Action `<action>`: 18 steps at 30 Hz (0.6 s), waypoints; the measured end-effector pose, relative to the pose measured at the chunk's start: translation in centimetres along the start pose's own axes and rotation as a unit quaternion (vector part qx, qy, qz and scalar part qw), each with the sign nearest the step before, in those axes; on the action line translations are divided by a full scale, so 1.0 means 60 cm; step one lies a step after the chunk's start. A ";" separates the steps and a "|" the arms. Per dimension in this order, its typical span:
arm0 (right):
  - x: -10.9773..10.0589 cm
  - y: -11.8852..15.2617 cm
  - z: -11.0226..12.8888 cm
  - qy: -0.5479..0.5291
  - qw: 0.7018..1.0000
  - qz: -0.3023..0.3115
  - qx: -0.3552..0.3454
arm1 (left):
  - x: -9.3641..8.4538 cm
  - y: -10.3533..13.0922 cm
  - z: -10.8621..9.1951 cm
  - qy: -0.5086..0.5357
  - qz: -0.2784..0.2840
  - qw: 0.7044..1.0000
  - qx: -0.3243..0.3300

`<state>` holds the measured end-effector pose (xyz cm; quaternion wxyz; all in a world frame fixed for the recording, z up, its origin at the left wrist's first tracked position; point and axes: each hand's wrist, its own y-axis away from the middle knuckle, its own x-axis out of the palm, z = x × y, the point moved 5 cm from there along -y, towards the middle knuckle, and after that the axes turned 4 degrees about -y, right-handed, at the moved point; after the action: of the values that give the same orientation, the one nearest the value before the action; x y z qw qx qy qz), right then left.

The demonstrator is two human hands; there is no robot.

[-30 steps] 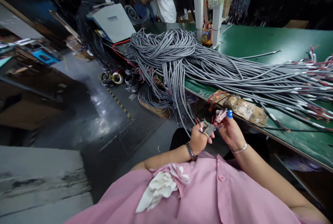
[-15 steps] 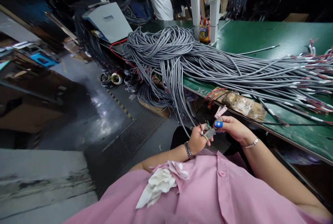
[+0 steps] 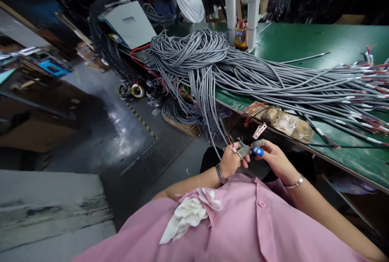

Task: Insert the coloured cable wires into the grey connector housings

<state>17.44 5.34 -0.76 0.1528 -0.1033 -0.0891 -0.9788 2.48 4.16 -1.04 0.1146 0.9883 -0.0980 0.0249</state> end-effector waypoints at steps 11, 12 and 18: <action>0.036 -0.010 0.008 -0.019 1.000 -0.009 0.000 | 0.020 0.014 0.002 -0.022 0.115 0.993 -0.004; 0.034 -0.012 0.006 -0.022 0.999 -0.024 -0.005 | 0.017 0.013 0.001 -0.009 0.101 0.995 -0.003; 0.025 -0.017 -0.017 -0.088 0.992 -0.094 -0.003 | 0.004 0.004 0.005 0.084 0.017 0.996 -0.013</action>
<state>15.58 5.66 -1.53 0.0512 -0.1805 -0.1082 -0.9763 2.67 3.83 -1.26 0.1346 0.9793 -0.1053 0.1089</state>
